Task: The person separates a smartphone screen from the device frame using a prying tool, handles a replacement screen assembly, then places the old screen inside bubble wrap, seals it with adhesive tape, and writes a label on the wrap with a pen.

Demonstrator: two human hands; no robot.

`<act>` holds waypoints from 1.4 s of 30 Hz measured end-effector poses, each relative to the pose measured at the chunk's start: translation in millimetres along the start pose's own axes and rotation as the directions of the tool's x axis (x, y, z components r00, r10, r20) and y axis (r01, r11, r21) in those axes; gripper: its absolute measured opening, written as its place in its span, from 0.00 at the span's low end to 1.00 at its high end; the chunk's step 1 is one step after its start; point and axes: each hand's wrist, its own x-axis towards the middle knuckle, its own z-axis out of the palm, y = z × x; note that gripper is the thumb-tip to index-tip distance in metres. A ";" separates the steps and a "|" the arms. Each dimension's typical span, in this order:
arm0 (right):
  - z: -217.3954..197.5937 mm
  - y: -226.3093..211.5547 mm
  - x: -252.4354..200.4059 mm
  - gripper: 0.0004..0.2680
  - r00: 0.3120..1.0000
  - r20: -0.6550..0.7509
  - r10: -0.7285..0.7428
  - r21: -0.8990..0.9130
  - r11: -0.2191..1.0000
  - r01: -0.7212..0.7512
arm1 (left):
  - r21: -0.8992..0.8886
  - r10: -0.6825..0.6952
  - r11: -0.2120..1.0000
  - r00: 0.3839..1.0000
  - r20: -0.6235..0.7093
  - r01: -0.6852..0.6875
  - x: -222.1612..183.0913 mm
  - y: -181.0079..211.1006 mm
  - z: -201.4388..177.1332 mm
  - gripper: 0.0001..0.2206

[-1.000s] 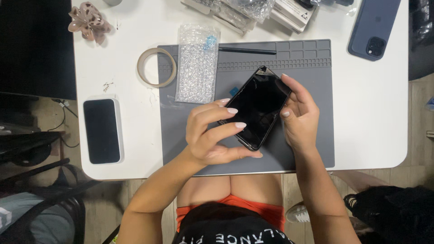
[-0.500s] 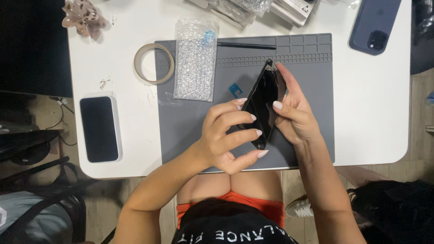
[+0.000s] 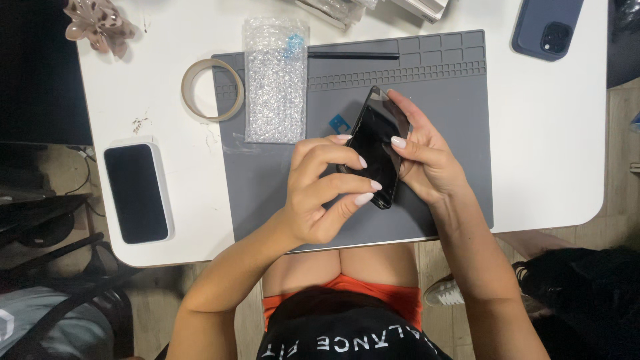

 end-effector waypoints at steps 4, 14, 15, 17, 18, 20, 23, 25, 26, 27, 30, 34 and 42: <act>-6.3 5.1 2.9 0.29 1.000 -0.010 0.018 0.031 0.999 -0.018 | 0.010 -0.007 1.000 1.000 -0.010 0.007 0.7 -1.3 -0.2 0.07; 22.9 -8.5 -14.3 0.36 0.956 -0.070 -0.284 -0.103 0.955 0.276 | 0.086 -0.066 0.994 0.998 0.014 0.065 17.2 12.3 -11.0 0.06; 31.4 -12.9 -19.4 0.40 0.925 -0.089 -0.369 -0.132 0.925 0.356 | 0.145 -0.104 0.985 0.993 0.050 0.096 22.4 16.9 -14.2 0.06; 35.0 -11.2 -20.7 0.42 0.874 -0.105 -0.475 -0.217 0.868 0.446 | 0.115 -0.156 0.982 0.987 0.029 0.152 23.6 13.5 -11.8 0.09; 36.9 -10.3 -21.1 0.45 0.811 -0.109 -0.575 -0.302 0.796 0.524 | 0.086 -0.208 0.975 0.978 0.005 0.207 24.2 11.8 -10.7 0.13; 28.1 -5.0 -22.7 0.44 0.766 -0.086 -0.637 -0.384 0.731 0.564 | 0.009 -0.365 0.931 0.931 0.021 0.365 14.2 5.5 -8.0 0.16; 23.9 -2.8 -25.2 0.42 0.690 -0.037 -0.722 -0.517 0.605 0.605 | -0.048 -0.538 0.840 0.841 0.058 0.541 8.9 3.2 -6.9 0.19; 23.2 -4.1 -26.5 0.41 0.659 -0.015 -0.752 -0.571 0.548 0.612 | -0.032 -0.562 0.824 0.824 0.068 0.565 9.2 3.2 -6.8 0.18; 22.5 -4.7 -26.8 0.41 0.652 0.005 -0.758 -0.595 0.522 0.611 | -0.067 -0.577 0.810 0.813 0.083 0.582 9.5 2.7 -7.1 0.17; 21.8 -4.9 -27.4 0.41 0.647 0.024 -0.762 -0.618 0.497 0.609 | -0.102 -0.591 0.794 0.800 0.099 0.599 9.1 2.3 -7.5 0.16; 23.5 -6.4 -29.3 0.43 0.719 -0.031 -0.694 -0.497 0.635 0.591 | -0.174 -0.580 0.790 0.809 0.101 0.588 7.8 -0.2 -7.0 0.14; 33.4 -9.6 -39.5 0.45 0.823 -0.031 -0.567 -0.448 0.744 0.496 | -0.026 -0.610 0.782 0.773 0.175 0.623 18.8 3.0 -7.9 0.11; 20.1 4.2 -28.3 0.35 0.868 0.149 -0.473 -0.420 0.765 0.489 | 0.001 -0.390 0.913 0.873 0.293 0.408 10.8 -12.6 0.9 0.17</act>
